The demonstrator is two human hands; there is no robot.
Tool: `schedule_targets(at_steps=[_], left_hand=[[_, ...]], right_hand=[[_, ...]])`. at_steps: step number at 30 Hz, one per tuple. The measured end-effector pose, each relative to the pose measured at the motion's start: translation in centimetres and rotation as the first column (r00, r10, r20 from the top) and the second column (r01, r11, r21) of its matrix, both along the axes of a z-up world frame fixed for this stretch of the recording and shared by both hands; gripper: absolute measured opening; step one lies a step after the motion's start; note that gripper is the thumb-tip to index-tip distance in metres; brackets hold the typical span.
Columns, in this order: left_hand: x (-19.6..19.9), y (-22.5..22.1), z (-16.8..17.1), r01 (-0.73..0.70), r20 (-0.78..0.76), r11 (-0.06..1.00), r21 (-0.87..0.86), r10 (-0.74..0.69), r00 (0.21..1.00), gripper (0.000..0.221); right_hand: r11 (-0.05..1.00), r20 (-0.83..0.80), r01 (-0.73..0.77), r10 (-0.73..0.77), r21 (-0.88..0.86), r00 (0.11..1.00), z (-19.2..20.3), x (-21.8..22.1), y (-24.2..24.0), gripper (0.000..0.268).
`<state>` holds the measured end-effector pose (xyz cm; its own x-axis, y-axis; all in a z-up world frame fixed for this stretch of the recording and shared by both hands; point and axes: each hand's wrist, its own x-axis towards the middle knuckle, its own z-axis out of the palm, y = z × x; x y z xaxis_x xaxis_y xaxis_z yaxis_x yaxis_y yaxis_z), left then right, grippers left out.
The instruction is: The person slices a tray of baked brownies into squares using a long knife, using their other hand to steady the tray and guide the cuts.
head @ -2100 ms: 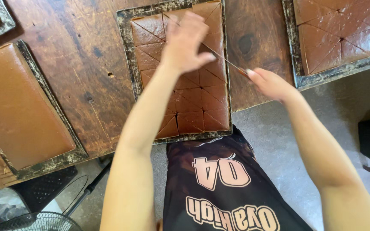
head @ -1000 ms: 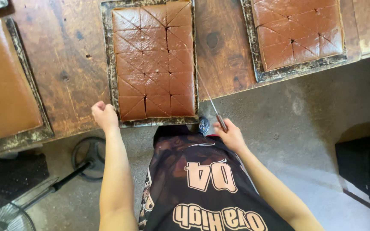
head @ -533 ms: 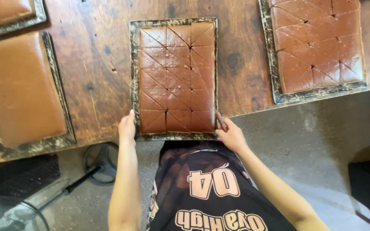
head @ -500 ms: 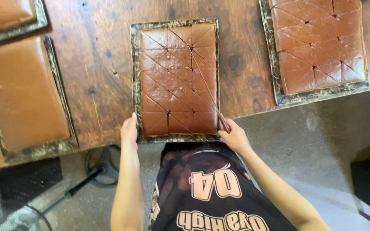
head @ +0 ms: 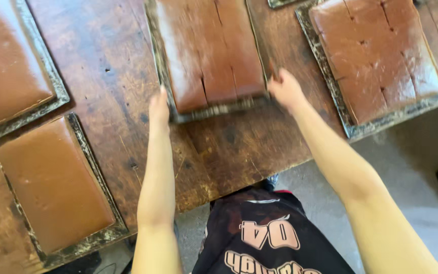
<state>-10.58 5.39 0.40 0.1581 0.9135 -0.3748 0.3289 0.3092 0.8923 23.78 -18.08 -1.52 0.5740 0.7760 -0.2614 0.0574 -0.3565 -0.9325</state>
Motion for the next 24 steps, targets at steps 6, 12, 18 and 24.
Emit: schedule_targets(at_steps=[6, 12, 18, 24], left_hand=[[14.7, -1.1, 8.8, 0.211, 0.205, 0.939, 0.271, -0.271, 0.94, 0.068], [16.9, -8.6, 3.6, 0.403, 0.183, 0.885, 0.234, -0.447, 0.876, 0.07], [7.9, -9.2, -6.3, 0.351, 0.133, 0.922, 0.164, -0.373, 0.918, 0.052], [-0.4, -12.0, -4.7, 0.315, 0.165, 0.941, 0.121, -0.332, 0.929, 0.043]], right_hand=[[0.966, -0.355, 0.211, -0.148, 0.146, 0.923, 6.9, -0.5, 2.8, 0.016], [0.962, -0.022, 0.251, -0.255, -0.112, 0.967, 5.0, -7.7, -12.4, 0.016], [0.818, 0.264, 0.508, -0.444, -0.272, 0.856, 1.7, -19.1, -29.3, 0.02], [0.802, 0.443, 0.552, -0.419, -0.228, 0.793, 0.4, -26.7, -31.0, 0.031]])
